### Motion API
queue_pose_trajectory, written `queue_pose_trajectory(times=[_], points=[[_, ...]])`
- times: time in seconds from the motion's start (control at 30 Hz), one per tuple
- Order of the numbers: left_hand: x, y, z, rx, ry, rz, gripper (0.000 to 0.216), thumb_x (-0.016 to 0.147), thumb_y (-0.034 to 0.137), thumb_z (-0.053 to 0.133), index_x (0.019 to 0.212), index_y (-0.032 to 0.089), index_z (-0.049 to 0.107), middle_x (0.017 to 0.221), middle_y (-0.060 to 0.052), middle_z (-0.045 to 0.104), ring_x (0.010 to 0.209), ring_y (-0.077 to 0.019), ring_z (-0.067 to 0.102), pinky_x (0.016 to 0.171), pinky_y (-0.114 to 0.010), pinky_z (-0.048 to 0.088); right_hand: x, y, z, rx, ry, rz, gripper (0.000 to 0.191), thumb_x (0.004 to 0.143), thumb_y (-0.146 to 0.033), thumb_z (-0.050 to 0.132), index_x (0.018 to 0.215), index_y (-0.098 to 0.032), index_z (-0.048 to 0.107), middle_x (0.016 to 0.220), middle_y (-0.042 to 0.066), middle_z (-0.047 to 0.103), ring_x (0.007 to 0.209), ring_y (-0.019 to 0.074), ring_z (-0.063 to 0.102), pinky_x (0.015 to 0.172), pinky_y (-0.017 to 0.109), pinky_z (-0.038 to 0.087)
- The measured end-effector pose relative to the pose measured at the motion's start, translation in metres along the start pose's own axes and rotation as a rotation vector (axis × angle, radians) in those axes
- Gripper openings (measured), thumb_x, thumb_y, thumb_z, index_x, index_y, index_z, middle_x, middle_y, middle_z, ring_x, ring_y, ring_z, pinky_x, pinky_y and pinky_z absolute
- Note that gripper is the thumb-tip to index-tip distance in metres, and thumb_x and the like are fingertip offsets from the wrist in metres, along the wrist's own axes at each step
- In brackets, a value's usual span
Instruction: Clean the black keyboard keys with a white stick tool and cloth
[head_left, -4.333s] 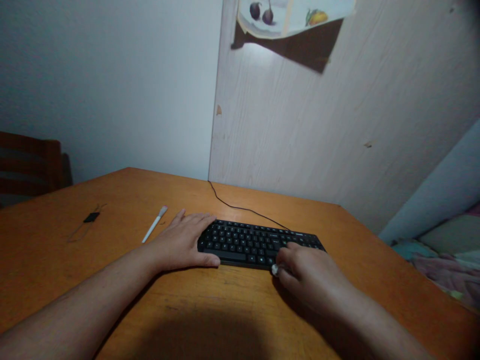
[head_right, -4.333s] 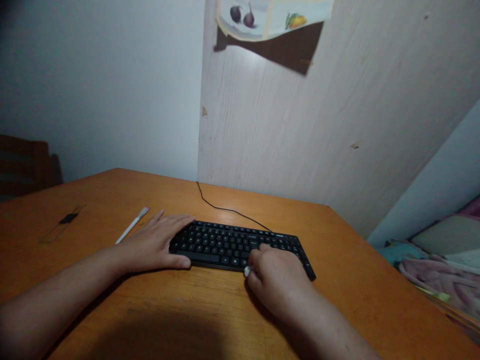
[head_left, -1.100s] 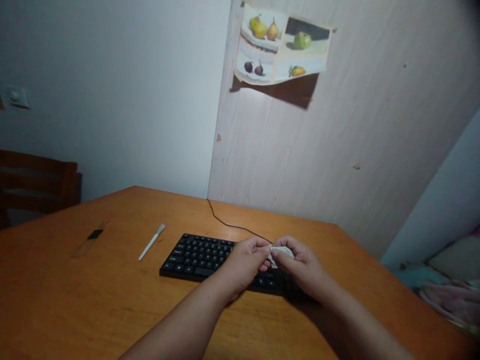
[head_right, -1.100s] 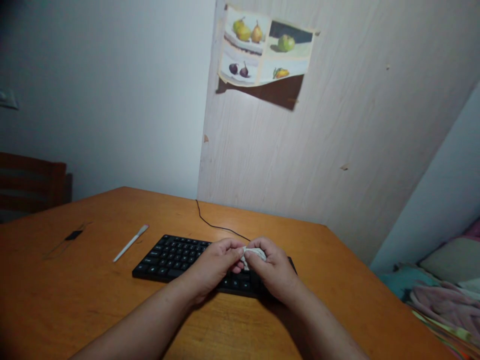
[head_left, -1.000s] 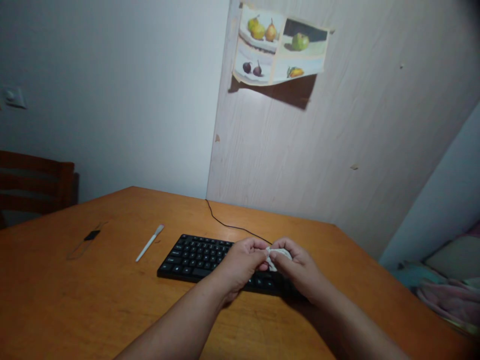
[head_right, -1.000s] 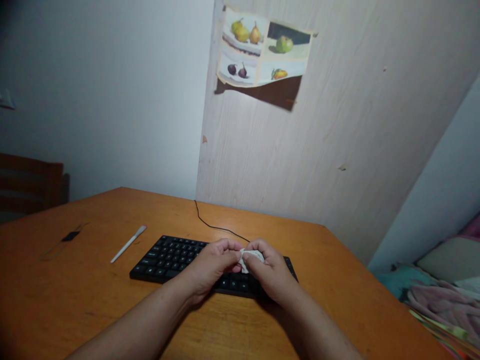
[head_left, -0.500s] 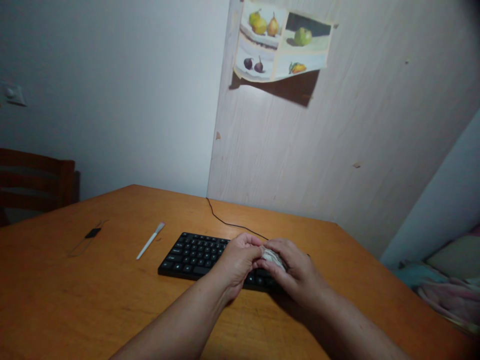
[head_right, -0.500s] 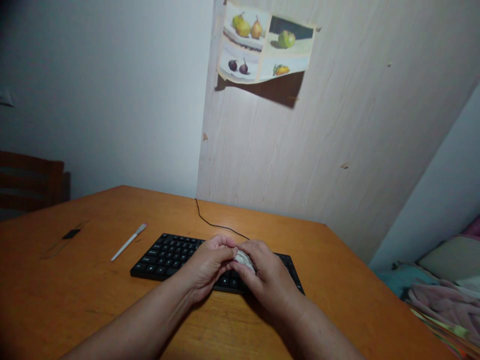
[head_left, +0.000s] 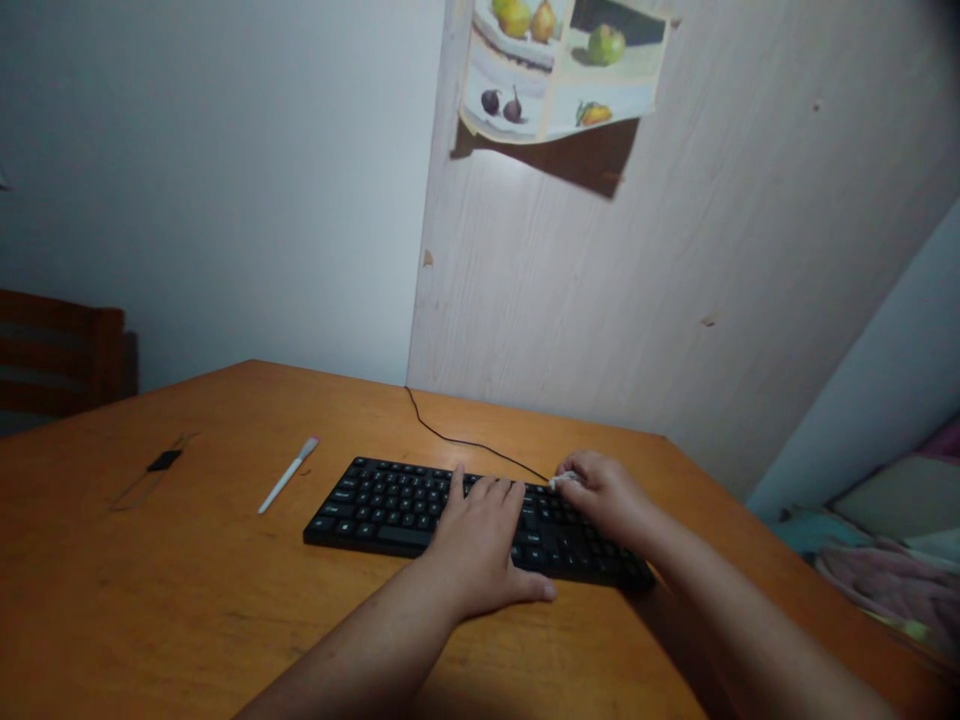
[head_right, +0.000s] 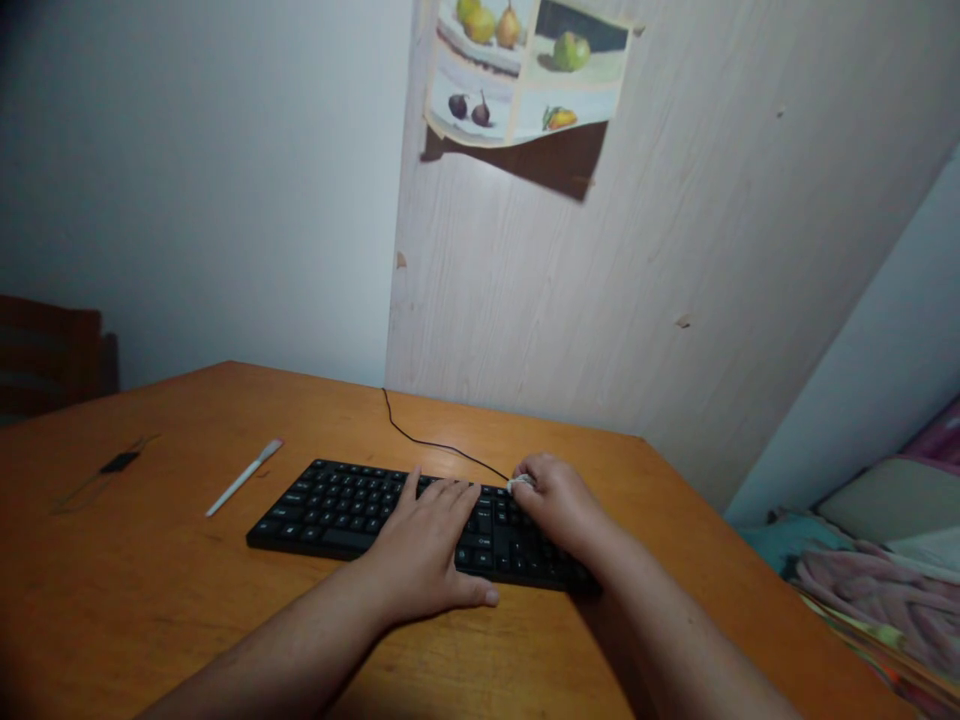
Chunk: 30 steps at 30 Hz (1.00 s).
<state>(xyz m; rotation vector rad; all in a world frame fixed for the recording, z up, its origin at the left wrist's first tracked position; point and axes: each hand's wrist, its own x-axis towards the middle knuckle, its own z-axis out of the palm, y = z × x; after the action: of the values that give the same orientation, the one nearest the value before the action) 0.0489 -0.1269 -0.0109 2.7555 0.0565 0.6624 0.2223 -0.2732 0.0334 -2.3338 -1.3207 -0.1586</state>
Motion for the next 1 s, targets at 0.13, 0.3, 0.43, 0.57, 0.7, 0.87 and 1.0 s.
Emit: queue_pose_trajectory(times=[0.13,0.3,0.43,0.57,0.7,0.87,1.0], points=[[-0.001,-0.004,0.005,0.113,-0.022,0.014,0.112,0.058,0.089,0.062,0.142,0.014,0.049,0.144,-0.022,0.054,0.135,-0.0415,0.044,0.118,-0.066,-0.006,0.014,-0.002,0.006,-0.179,-0.118,-0.017,0.019,0.092,-0.027,0.054,0.097,-0.016,0.069,0.096,0.01,0.067,0.089,0.02,0.061,0.075,0.027,0.041],[-0.001,-0.006,0.004,0.155,-0.036,0.007,0.109,0.065,0.088,0.056,0.144,0.014,0.048,0.148,-0.024,0.05,0.139,-0.0413,0.04,0.117,-0.066,-0.01,0.022,-0.008,0.008,-0.266,-0.203,-0.043,0.015,0.09,-0.021,0.056,0.095,-0.016,0.07,0.095,0.01,0.065,0.084,0.0195,0.06,0.069,0.027,0.037],[-0.001,-0.006,0.004,0.151,-0.029,-0.011,0.102,0.069,0.086,0.054,0.142,0.015,0.05,0.146,-0.023,0.053,0.138,-0.041,0.042,0.117,-0.066,-0.01,0.018,-0.015,0.003,-0.303,-0.266,-0.082,0.012,0.087,-0.017,0.057,0.089,-0.017,0.069,0.091,0.008,0.064,0.076,0.0178,0.058,0.066,0.027,0.035],[-0.001,-0.006,0.005,0.147,-0.019,-0.012,0.099,0.068,0.085,0.056,0.14,0.017,0.052,0.144,-0.021,0.055,0.136,-0.0409,0.043,0.117,-0.065,-0.01,0.007,-0.022,-0.003,-0.335,-0.317,-0.121,0.012,0.084,-0.016,0.058,0.09,-0.017,0.068,0.092,0.008,0.064,0.074,0.0175,0.057,0.063,0.027,0.034],[-0.001,-0.005,0.005,0.149,-0.018,-0.025,0.098,0.067,0.084,0.059,0.139,0.018,0.053,0.144,-0.02,0.055,0.136,-0.0405,0.043,0.117,-0.065,-0.01,-0.004,-0.027,-0.008,-0.335,-0.371,-0.134,0.011,0.08,-0.014,0.059,0.085,-0.018,0.067,0.089,0.007,0.064,0.072,0.0166,0.057,0.061,0.026,0.035],[0.0,-0.005,0.006,0.151,-0.03,-0.033,0.101,0.067,0.085,0.057,0.141,0.017,0.051,0.147,-0.021,0.052,0.138,-0.0406,0.04,0.117,-0.064,-0.01,-0.019,-0.033,-0.011,-0.292,-0.398,-0.146,0.014,0.079,-0.014,0.058,0.088,-0.019,0.068,0.093,0.007,0.066,0.072,0.017,0.058,0.06,0.026,0.035],[0.0,-0.007,0.007,0.151,-0.029,-0.029,0.101,0.068,0.086,0.054,0.141,0.016,0.051,0.148,-0.022,0.052,0.139,-0.0412,0.04,0.117,-0.064,-0.012,-0.032,-0.038,-0.012,-0.253,-0.401,-0.145,0.01,0.077,-0.014,0.058,0.082,-0.019,0.065,0.09,0.006,0.066,0.072,0.0165,0.057,0.061,0.025,0.037]])
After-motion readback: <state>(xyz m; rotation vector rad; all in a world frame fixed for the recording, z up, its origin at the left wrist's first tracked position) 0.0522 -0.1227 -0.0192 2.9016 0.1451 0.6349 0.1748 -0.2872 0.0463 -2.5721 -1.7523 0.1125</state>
